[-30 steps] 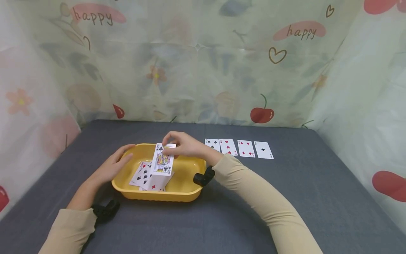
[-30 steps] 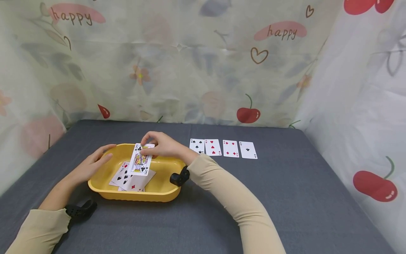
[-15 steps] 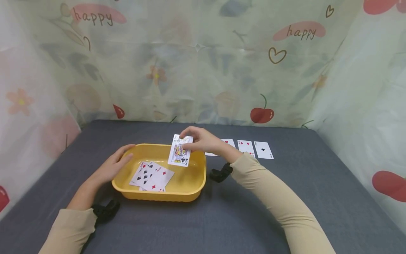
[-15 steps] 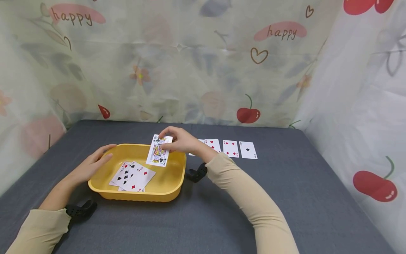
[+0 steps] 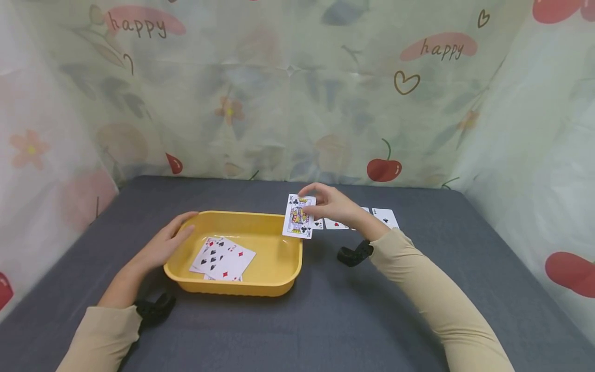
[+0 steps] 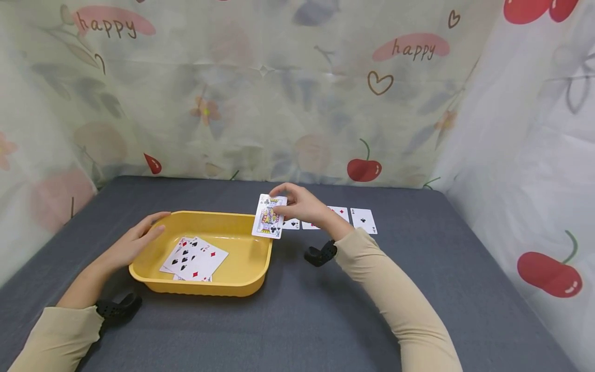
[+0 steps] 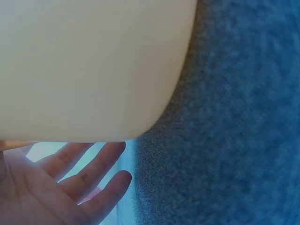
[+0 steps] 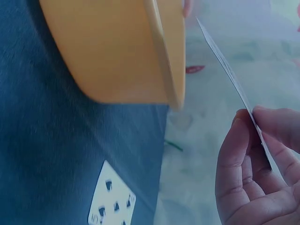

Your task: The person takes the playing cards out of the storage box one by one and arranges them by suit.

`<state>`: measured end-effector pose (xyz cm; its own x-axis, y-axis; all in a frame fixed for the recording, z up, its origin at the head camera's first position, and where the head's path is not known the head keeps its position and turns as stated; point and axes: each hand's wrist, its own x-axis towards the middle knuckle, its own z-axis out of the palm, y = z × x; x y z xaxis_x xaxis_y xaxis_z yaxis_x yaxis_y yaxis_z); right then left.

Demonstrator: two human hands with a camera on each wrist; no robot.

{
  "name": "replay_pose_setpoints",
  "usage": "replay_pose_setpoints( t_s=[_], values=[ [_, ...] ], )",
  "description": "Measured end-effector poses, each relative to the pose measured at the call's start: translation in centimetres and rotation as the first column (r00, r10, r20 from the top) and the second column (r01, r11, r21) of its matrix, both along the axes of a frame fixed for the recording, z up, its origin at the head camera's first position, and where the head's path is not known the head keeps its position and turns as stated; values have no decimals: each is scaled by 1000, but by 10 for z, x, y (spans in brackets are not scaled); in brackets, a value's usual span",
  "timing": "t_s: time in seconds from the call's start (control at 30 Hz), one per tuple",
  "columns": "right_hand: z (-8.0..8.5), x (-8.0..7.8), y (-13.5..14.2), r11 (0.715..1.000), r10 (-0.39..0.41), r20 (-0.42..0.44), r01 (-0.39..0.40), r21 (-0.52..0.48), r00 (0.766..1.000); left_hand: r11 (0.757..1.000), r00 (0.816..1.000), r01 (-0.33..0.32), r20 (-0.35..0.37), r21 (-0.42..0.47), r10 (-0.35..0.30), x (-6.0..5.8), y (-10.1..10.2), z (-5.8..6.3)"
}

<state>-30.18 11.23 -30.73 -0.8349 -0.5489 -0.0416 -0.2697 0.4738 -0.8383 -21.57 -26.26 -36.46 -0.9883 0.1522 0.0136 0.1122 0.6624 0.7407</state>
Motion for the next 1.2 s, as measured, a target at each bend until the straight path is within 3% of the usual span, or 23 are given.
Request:
replay_pose_setpoints(
  t_s=[0.83,1.2],
  values=[
    [-17,-5,108,975,-222,28,221,12,975,1000,1000,16,-23,7,-15,0,-1,1],
    [-31,-5,169,941,-294,8,288,176,956,1000,1000,13,-25,7,-13,0,-1,-1]
  ],
)
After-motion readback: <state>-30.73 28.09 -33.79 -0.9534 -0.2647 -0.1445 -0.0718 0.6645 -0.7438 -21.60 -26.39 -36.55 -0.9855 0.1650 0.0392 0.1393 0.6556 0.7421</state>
